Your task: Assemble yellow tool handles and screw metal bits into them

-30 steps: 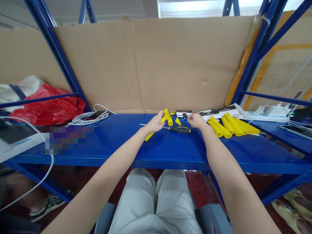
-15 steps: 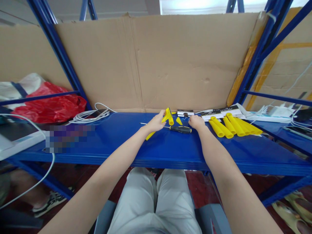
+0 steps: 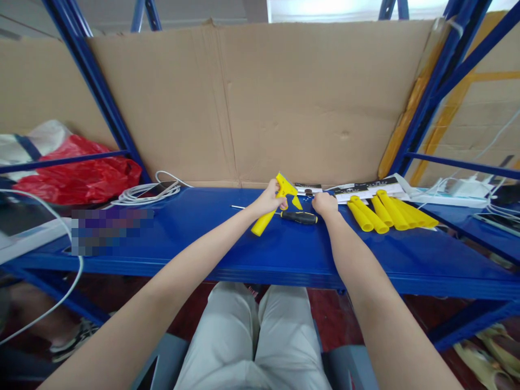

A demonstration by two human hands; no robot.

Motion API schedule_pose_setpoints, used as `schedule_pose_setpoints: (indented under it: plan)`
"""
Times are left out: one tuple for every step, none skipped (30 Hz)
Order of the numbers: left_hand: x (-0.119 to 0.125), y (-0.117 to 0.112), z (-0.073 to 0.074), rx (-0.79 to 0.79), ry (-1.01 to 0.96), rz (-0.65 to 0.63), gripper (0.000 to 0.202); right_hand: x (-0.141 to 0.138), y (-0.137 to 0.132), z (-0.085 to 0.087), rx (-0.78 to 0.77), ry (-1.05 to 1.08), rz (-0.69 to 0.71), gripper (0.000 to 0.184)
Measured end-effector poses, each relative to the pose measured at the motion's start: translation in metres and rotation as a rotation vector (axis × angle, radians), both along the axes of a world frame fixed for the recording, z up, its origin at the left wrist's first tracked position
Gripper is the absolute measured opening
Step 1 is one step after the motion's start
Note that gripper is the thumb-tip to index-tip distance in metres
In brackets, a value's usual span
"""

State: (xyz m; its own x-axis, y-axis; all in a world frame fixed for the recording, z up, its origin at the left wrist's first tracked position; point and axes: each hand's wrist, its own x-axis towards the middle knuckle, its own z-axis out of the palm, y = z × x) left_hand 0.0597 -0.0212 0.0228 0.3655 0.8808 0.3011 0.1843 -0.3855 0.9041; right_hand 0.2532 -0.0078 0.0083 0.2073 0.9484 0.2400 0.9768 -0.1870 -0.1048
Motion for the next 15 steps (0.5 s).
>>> schedule_pose_setpoints:
  plan:
    - [0.006,-0.001,0.002,-0.038,-0.010,0.001,0.044,0.002,0.000,0.000,0.032,0.023,-0.014,0.040]
    - [0.012,-0.002,0.004,-0.070,-0.032,0.000,0.045,0.004,-0.001,0.000,0.069,0.046,-0.029,0.040]
    - [0.019,-0.002,0.005,-0.108,-0.057,-0.002,0.046,0.006,-0.001,0.001,0.107,0.069,-0.044,0.039]
    - [0.026,-0.001,0.007,-0.151,-0.086,-0.020,0.047,0.009,-0.002,0.001,0.143,0.091,-0.054,0.039]
    - [0.033,0.001,0.009,-0.194,-0.112,-0.041,0.047,0.011,-0.003,0.002,0.172,0.113,-0.059,0.038]
    - [0.040,0.002,0.010,-0.246,-0.122,-0.048,0.047,0.013,-0.004,0.004,0.198,0.134,-0.061,0.038]
    - [0.046,0.005,0.012,-0.302,-0.127,-0.051,0.046,0.015,-0.006,0.006,0.223,0.155,-0.063,0.038]
    - [0.053,0.007,0.013,-0.357,-0.136,-0.053,0.045,0.016,-0.008,0.008,0.250,0.176,-0.068,0.038]
    - [0.059,0.010,0.014,-0.411,-0.148,-0.051,0.044,0.017,-0.011,0.010,0.275,0.198,-0.075,0.039]
    - [0.065,0.014,0.015,-0.465,-0.165,-0.045,0.044,0.017,-0.013,0.013,0.299,0.220,-0.082,0.039]
    - [0.071,0.017,0.015,-0.515,-0.184,-0.037,0.043,0.017,-0.015,0.015,0.320,0.240,-0.088,0.039]
    - [0.076,0.021,0.014,-0.558,-0.205,-0.033,0.045,0.016,-0.017,0.017,0.337,0.257,-0.091,0.040]
    - [0.080,0.025,0.013,-0.594,-0.223,-0.031,0.049,0.016,-0.018,0.018,0.349,0.270,-0.090,0.039]
    - [0.084,0.029,0.011,-0.610,-0.253,-0.045,0.053,0.015,-0.019,0.019,0.358,0.280,-0.085,0.039]
    - [0.087,0.033,0.010,-0.612,-0.294,-0.076,0.057,0.015,-0.019,0.019,0.365,0.286,-0.079,0.038]
